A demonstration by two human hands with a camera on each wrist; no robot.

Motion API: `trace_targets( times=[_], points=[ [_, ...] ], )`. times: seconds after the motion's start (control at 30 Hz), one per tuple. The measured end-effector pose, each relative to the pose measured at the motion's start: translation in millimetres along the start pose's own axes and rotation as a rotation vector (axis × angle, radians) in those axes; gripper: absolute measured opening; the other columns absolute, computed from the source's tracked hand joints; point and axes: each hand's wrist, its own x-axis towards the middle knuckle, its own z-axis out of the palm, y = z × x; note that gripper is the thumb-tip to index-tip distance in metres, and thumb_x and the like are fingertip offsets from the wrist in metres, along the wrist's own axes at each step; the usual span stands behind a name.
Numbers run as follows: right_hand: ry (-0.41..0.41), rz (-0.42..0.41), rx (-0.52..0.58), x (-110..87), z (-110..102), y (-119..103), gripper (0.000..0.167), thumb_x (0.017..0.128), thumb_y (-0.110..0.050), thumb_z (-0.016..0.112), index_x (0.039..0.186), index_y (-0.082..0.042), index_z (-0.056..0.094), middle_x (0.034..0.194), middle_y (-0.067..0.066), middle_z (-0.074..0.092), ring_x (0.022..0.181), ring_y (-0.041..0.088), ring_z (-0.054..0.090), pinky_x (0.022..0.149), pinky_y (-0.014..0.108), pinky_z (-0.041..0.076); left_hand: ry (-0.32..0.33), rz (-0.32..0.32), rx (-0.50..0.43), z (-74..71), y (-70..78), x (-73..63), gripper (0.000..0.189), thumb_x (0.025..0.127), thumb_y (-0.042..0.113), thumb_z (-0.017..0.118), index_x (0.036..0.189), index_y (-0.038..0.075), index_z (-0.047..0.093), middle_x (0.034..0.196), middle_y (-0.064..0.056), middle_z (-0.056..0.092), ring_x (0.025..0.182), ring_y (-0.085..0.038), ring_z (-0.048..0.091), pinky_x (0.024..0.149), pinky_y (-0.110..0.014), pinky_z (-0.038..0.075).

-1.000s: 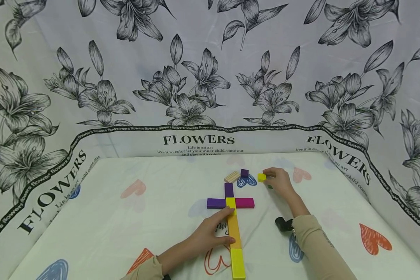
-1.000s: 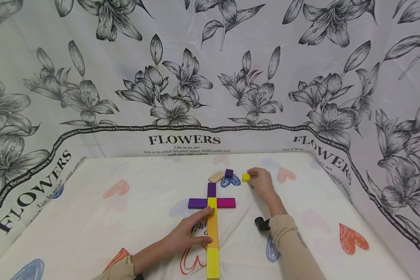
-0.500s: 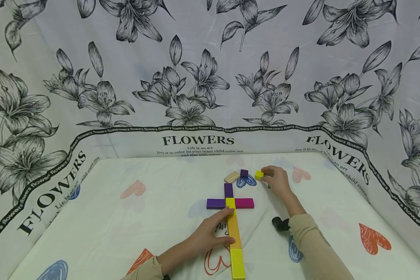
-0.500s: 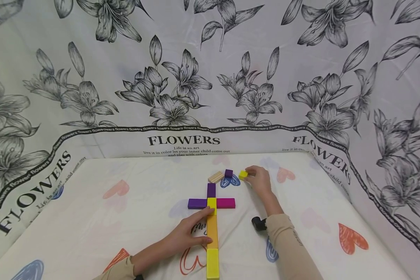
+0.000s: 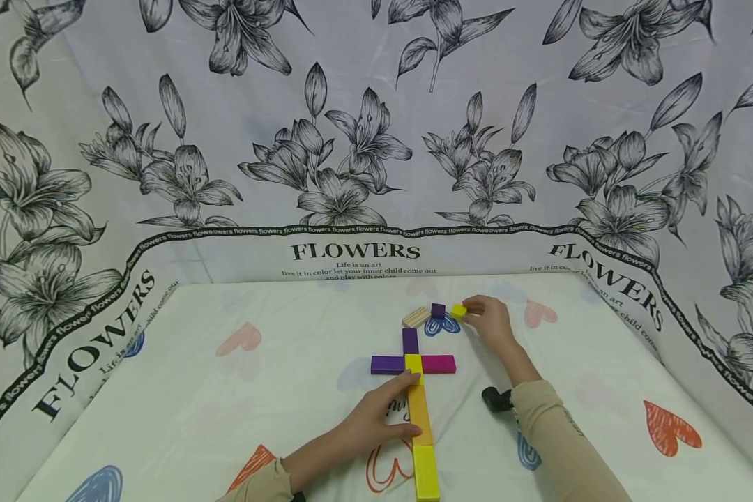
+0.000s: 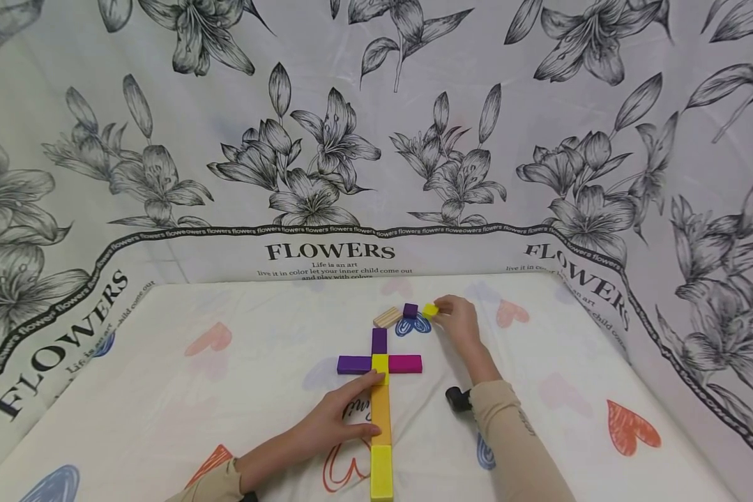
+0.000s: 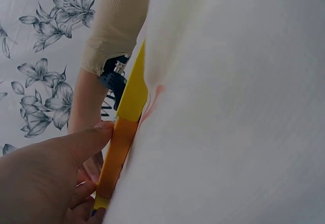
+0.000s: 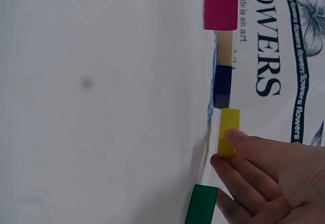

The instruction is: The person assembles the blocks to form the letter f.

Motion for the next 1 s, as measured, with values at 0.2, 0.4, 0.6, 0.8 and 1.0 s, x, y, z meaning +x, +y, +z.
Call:
trace_targets(
  times=[0.2,0.4,0.6,0.8,1.0],
  points=[
    [-0.003,-0.003,-0.010,2.0,4.4,-0.7,0.031,0.086,0.001,0.070,0.116,0.005,0.065,0.118,0.024,0.068,0.110,0.036,0.067,0.098,0.042,0.055,-0.002,-0.006,-0.001,-0.2,0.8,0.8,0.077,0.084,0.037,0.075,0.150,0.028,0.037,0.157,0.007,0.037,0.148,-0.021,0.031,0.120,-0.046,0.031],
    [-0.014,-0.020,-0.014,2.7,6.5,-0.6,0.030,0.086,0.001,0.070,0.115,0.005,0.065,0.116,0.024,0.069,0.107,0.036,0.068,0.096,0.043,0.056,-0.006,-0.011,0.001,0.2,0.5,1.3,0.077,0.084,0.037,0.075,0.150,0.027,0.037,0.158,0.005,0.036,0.148,-0.020,0.031,0.120,-0.046,0.031],
    [-0.019,-0.024,-0.022,1.9,7.6,-2.8,0.029,0.086,0.001,0.070,0.114,0.006,0.066,0.116,0.024,0.069,0.106,0.036,0.068,0.096,0.044,0.056,-0.003,0.000,0.005,0.2,0.2,1.2,0.077,0.084,0.037,0.075,0.150,0.026,0.037,0.158,0.005,0.036,0.148,-0.020,0.031,0.120,-0.045,0.031],
    [-0.020,-0.027,-0.022,1.0,7.6,-5.0,0.029,0.086,0.002,0.070,0.114,0.006,0.066,0.115,0.025,0.069,0.107,0.036,0.068,0.096,0.044,0.056,0.000,0.008,0.012,0.3,0.3,1.2,0.078,0.083,0.037,0.076,0.150,0.024,0.037,0.157,0.006,0.037,0.148,-0.020,0.032,0.120,-0.044,0.031],
    [-0.024,-0.026,-0.029,1.2,8.3,-3.8,0.028,0.086,0.001,0.070,0.113,0.006,0.066,0.115,0.024,0.069,0.108,0.036,0.067,0.097,0.045,0.055,-0.003,0.000,0.009,0.2,0.8,1.1,0.078,0.083,0.037,0.076,0.150,0.024,0.037,0.157,0.006,0.037,0.148,-0.020,0.032,0.120,-0.045,0.031]
  ],
)
